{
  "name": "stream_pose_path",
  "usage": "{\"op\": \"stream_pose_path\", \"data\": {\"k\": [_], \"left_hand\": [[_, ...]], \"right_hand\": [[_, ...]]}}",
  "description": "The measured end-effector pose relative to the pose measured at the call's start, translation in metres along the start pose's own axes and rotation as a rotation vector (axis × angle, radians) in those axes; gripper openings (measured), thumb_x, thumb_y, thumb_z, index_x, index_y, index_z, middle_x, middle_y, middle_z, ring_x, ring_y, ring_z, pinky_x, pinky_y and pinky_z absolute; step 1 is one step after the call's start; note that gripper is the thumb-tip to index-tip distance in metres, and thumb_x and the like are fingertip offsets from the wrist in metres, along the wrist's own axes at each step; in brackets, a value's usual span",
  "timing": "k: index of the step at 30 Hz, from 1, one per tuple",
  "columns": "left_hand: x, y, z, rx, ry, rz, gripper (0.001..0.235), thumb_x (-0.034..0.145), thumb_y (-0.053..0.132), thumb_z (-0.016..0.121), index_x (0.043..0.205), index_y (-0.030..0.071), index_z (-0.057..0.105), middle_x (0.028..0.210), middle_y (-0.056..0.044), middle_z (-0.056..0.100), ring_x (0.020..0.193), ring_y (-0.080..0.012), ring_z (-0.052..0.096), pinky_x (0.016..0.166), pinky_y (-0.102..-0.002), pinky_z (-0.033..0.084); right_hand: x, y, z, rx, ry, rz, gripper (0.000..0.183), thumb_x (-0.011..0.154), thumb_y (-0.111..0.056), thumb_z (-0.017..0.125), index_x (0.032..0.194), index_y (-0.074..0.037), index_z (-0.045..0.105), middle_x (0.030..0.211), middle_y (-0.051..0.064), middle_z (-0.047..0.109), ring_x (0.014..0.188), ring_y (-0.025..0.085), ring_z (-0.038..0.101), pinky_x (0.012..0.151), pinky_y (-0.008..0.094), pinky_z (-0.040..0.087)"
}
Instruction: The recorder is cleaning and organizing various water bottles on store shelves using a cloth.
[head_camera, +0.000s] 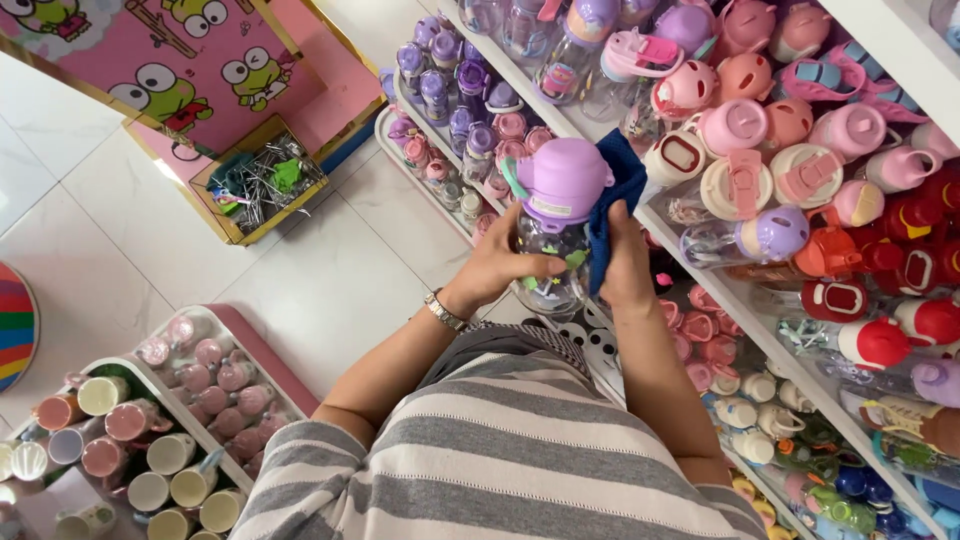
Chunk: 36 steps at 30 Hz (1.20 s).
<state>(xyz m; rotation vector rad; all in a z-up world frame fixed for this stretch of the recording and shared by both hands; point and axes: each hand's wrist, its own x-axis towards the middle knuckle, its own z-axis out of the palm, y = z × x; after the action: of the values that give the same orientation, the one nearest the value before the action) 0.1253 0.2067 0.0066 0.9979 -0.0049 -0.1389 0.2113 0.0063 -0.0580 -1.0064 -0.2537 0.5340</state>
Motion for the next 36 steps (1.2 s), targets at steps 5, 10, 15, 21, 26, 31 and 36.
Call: {"op": "stream_pose_path", "data": {"k": [5,10,15,21,26,31,36], "left_hand": [[0.001,0.014,-0.006,-0.025,0.252,0.126,0.08,0.075,0.006,0.085,0.146,-0.001,0.049,0.123,-0.008,0.068,0.109,-0.0173,0.066,0.097,-0.033,0.055],[-0.006,0.009,-0.007,0.014,0.49,0.146,0.08,0.073,0.009,0.086,0.143,0.0,0.048,0.117,-0.013,0.067,0.098,-0.0215,0.065,0.082,-0.038,0.054],[-0.012,-0.017,-0.008,0.304,0.456,0.511,0.097,0.073,0.024,0.096,0.148,0.005,0.037,0.137,-0.012,0.056,0.127,-0.0238,0.058,0.112,-0.037,0.047],[-0.014,-0.012,-0.03,0.89,0.432,0.588,0.104,0.063,0.029,0.097,0.15,0.002,0.046,0.136,-0.018,0.05,0.132,-0.0311,0.049,0.117,-0.042,0.042],[0.007,-0.022,-0.044,0.81,0.279,0.488,0.105,0.067,0.033,0.098,0.152,0.0,0.045,0.14,-0.016,0.056,0.133,-0.0291,0.055,0.116,-0.042,0.045],[0.061,-0.054,-0.055,0.596,0.285,0.364,0.099,0.072,0.035,0.097,0.15,0.0,0.047,0.141,-0.014,0.063,0.129,-0.0253,0.063,0.111,-0.039,0.052],[0.132,-0.071,-0.059,0.643,0.249,0.282,0.092,0.071,0.031,0.1,0.144,0.005,0.051,0.137,-0.013,0.067,0.127,-0.0257,0.069,0.108,-0.038,0.058]], "right_hand": [[-0.019,0.018,0.051,-0.396,0.063,-0.079,0.062,0.112,-0.045,0.051,0.154,0.0,0.04,0.145,0.01,0.054,0.129,0.019,0.052,0.111,0.035,0.042],[-0.018,0.058,0.069,0.013,0.227,0.075,0.063,0.107,-0.046,0.053,0.153,-0.005,0.039,0.144,0.01,0.054,0.128,0.022,0.055,0.11,0.039,0.045],[-0.012,0.044,0.099,0.608,0.101,0.189,0.068,0.105,-0.057,0.041,0.149,-0.006,0.045,0.145,0.013,0.057,0.131,0.027,0.058,0.114,0.043,0.046],[-0.02,0.081,0.085,0.58,0.294,0.285,0.06,0.106,-0.052,0.041,0.145,-0.008,0.051,0.138,0.01,0.064,0.125,0.025,0.063,0.109,0.043,0.05],[-0.059,0.116,0.03,0.569,0.448,0.262,0.051,0.106,-0.051,0.048,0.135,-0.01,0.058,0.124,0.01,0.069,0.107,0.026,0.069,0.089,0.044,0.057],[-0.09,0.084,0.026,0.461,0.697,0.288,0.042,0.105,-0.042,0.058,0.127,-0.007,0.064,0.116,0.009,0.072,0.099,0.024,0.07,0.082,0.041,0.058],[-0.106,0.071,0.007,0.427,0.718,0.222,0.036,0.103,-0.037,0.06,0.123,-0.008,0.066,0.11,0.01,0.073,0.094,0.025,0.07,0.08,0.041,0.059]]}}
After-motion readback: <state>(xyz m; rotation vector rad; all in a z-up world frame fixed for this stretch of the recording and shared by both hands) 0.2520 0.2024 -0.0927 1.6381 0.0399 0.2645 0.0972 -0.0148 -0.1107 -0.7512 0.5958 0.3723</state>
